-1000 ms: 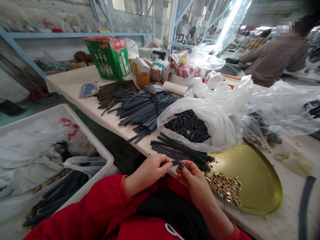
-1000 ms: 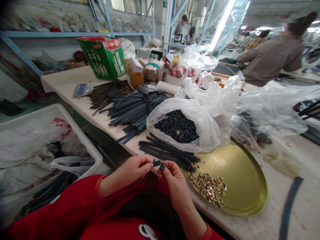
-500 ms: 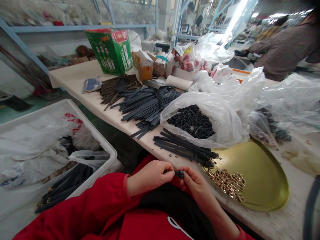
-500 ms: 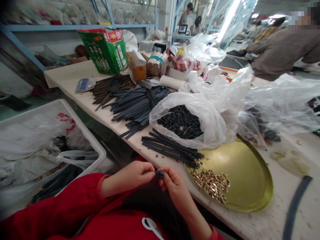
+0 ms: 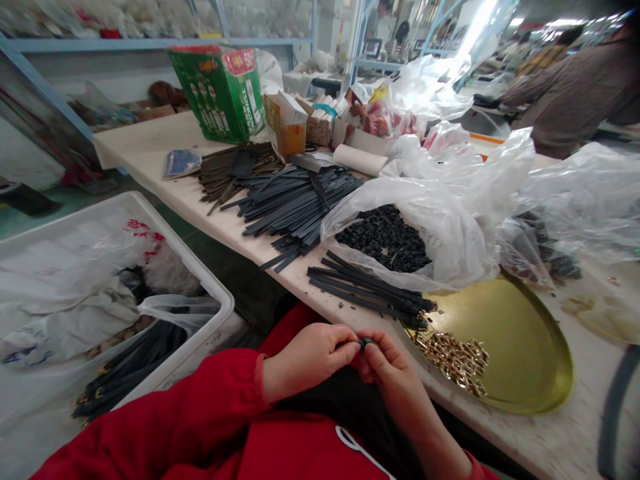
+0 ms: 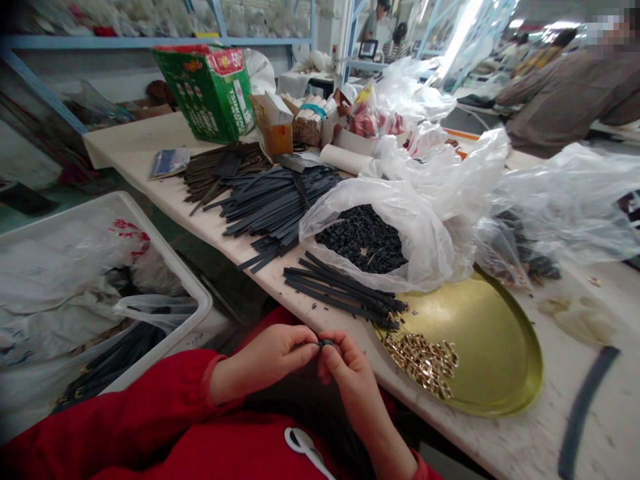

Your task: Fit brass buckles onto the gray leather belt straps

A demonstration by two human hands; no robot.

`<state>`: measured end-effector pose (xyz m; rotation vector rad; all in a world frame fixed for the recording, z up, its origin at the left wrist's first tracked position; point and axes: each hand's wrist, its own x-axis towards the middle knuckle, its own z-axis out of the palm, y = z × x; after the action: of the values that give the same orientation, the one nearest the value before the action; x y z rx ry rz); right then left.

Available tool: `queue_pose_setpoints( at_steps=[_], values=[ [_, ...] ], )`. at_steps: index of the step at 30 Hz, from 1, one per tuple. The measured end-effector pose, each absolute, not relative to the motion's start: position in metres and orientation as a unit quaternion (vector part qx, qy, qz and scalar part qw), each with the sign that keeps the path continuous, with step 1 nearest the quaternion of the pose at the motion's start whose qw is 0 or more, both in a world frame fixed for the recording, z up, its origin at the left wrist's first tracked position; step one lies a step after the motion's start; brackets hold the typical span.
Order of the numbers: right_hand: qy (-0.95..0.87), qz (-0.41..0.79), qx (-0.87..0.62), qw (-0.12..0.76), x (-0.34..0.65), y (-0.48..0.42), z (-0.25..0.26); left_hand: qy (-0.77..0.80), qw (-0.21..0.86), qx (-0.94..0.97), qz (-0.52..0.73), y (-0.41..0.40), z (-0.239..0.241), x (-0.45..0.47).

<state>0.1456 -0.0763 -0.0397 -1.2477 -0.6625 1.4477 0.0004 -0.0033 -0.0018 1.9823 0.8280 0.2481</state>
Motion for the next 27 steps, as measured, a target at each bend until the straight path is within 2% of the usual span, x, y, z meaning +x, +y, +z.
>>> queue_pose_setpoints(
  at_steps=[6,11,17,27],
  values=[
    [-0.204,0.669,-0.442,0.562,0.143,-0.077,-0.043,0.34,0.449,0.818,0.113,-0.004,-0.002,0.0],
    [-0.248,0.605,-0.511,0.557,0.144,-0.074,-0.047,0.357,0.448,0.811,0.117,-0.005,-0.006,0.006],
    [-0.272,0.487,-0.578,0.595,0.146,-0.072,-0.046,0.372,0.469,0.791,0.128,0.002,-0.002,0.008],
    [-0.244,0.515,-0.584,0.579,0.142,-0.073,-0.05,0.369,0.442,0.808,0.126,0.0,-0.012,0.005]
  ],
)
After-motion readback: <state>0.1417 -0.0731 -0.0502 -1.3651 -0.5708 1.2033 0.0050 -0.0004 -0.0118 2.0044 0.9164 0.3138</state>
